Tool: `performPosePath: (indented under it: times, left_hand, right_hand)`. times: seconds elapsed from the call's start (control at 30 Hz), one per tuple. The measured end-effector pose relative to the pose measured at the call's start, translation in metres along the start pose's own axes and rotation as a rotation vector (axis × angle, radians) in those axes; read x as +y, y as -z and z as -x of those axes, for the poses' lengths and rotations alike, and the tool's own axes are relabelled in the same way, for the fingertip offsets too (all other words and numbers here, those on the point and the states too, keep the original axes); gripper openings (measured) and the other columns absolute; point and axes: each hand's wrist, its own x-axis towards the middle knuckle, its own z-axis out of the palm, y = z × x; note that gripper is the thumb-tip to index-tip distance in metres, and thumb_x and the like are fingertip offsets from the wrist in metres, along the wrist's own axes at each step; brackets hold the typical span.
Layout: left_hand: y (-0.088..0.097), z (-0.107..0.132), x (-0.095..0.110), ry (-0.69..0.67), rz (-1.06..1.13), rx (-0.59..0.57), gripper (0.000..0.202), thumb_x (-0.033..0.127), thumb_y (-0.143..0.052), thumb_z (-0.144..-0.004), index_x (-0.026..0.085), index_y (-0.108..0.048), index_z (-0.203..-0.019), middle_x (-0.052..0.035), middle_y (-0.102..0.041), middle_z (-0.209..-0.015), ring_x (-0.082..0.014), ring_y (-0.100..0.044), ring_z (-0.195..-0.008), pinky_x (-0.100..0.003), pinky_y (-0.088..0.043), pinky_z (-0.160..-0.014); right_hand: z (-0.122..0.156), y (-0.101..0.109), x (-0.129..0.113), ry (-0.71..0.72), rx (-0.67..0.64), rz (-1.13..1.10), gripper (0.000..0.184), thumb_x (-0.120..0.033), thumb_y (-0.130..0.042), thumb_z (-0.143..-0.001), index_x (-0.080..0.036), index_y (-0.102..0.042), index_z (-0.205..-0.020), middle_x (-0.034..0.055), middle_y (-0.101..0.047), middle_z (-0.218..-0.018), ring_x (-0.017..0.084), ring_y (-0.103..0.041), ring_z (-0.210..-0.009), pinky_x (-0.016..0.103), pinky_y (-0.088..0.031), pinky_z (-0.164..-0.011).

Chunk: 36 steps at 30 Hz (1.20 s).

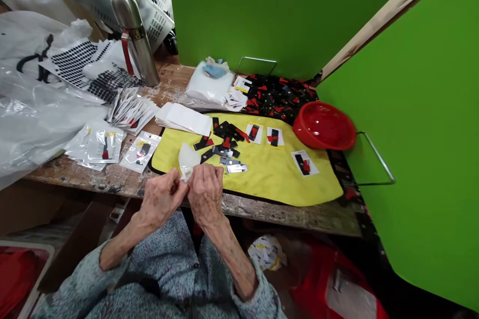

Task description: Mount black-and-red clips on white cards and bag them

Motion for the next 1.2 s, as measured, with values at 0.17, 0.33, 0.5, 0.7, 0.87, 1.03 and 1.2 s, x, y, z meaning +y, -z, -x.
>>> performPosePath:
  times: [0.17,0.33,0.5,0.7,0.87,1.03,1.2]
  left_hand:
    - [0.001,0.0,0.003,0.025,0.105,-0.107,0.017,0.02,-0.048,-0.081,0.022,-0.044,-0.064,0.0023,-0.05,-0.051,-0.0143,-0.048,-0.049,-0.028,-0.031,-0.055]
    - [0.017,-0.007,-0.01,0.072,0.454,-0.157,0.016,0.034,-0.057,-0.084,0.019,-0.062,-0.085,-0.002,-0.065,-0.077,-0.0157,-0.06,-0.071,-0.028,-0.045,-0.068]
    - [0.025,-0.019,-0.032,0.461,0.977,-0.25,0.06,0.047,-0.076,-0.069,0.017,-0.061,-0.118,-0.011,-0.067,-0.11,-0.0234,-0.063,-0.099,-0.035,-0.05,-0.083]
    - [0.014,-0.013,-0.027,0.649,1.36,-0.571,0.038,0.043,-0.082,-0.063,0.012,-0.07,-0.082,-0.0047,-0.069,-0.071,-0.0148,-0.062,-0.064,-0.026,-0.049,-0.063]
    - [0.012,-0.009,-0.022,0.543,1.266,-0.487,0.045,0.052,-0.074,-0.071,0.015,-0.053,-0.055,0.0064,-0.043,-0.047,-0.0031,-0.032,-0.042,-0.019,-0.023,-0.042]
    - [0.009,-0.012,-0.028,0.681,1.238,-0.585,0.05,0.056,-0.076,-0.065,0.016,-0.05,-0.05,0.0061,-0.041,-0.043,-0.0032,-0.028,-0.039,-0.02,-0.018,-0.039]
    - [0.015,-0.013,-0.037,0.573,1.294,-0.325,0.062,0.07,-0.068,-0.067,0.018,-0.069,-0.103,-0.0045,-0.069,-0.091,-0.0143,-0.062,-0.075,-0.023,-0.048,-0.063]
  right_hand:
    - [-0.011,0.016,0.012,-0.122,-0.489,-0.456,0.016,-0.014,-0.047,-0.087,-0.018,-0.061,-0.095,0.0068,-0.067,-0.098,0.018,-0.06,-0.087,0.031,-0.044,-0.078]
    - [-0.024,0.035,0.031,-0.351,-0.536,-0.729,0.021,-0.03,-0.053,-0.087,-0.017,-0.07,-0.084,0.0032,-0.068,-0.075,0.017,-0.059,-0.071,0.031,-0.046,-0.071]
    - [-0.016,0.042,0.033,-0.634,-0.596,-1.31,0.036,-0.05,-0.074,-0.072,-0.02,-0.075,-0.09,0.0036,-0.072,-0.078,0.02,-0.065,-0.081,0.034,-0.052,-0.076]
    - [-0.006,0.041,0.031,-0.759,-0.653,-1.433,0.047,-0.05,-0.083,-0.061,-0.019,-0.074,-0.095,0.0044,-0.073,-0.082,0.02,-0.067,-0.082,0.031,-0.053,-0.075]
    - [-0.001,0.035,0.029,-0.657,-0.628,-1.273,0.048,-0.044,-0.072,-0.076,-0.021,-0.063,-0.118,0.0054,-0.07,-0.096,0.017,-0.065,-0.081,0.031,-0.053,-0.074]
    - [-0.001,0.038,0.03,-0.133,-0.368,-0.816,0.037,-0.017,-0.057,-0.085,-0.027,-0.061,-0.121,0.0094,-0.053,-0.135,0.019,-0.055,-0.115,0.042,-0.047,-0.095]
    - [-0.006,0.046,0.03,-0.348,-0.429,-0.938,0.017,-0.024,-0.059,-0.087,-0.022,-0.07,-0.1,0.0054,-0.071,-0.099,0.019,-0.064,-0.095,0.038,-0.049,-0.088]
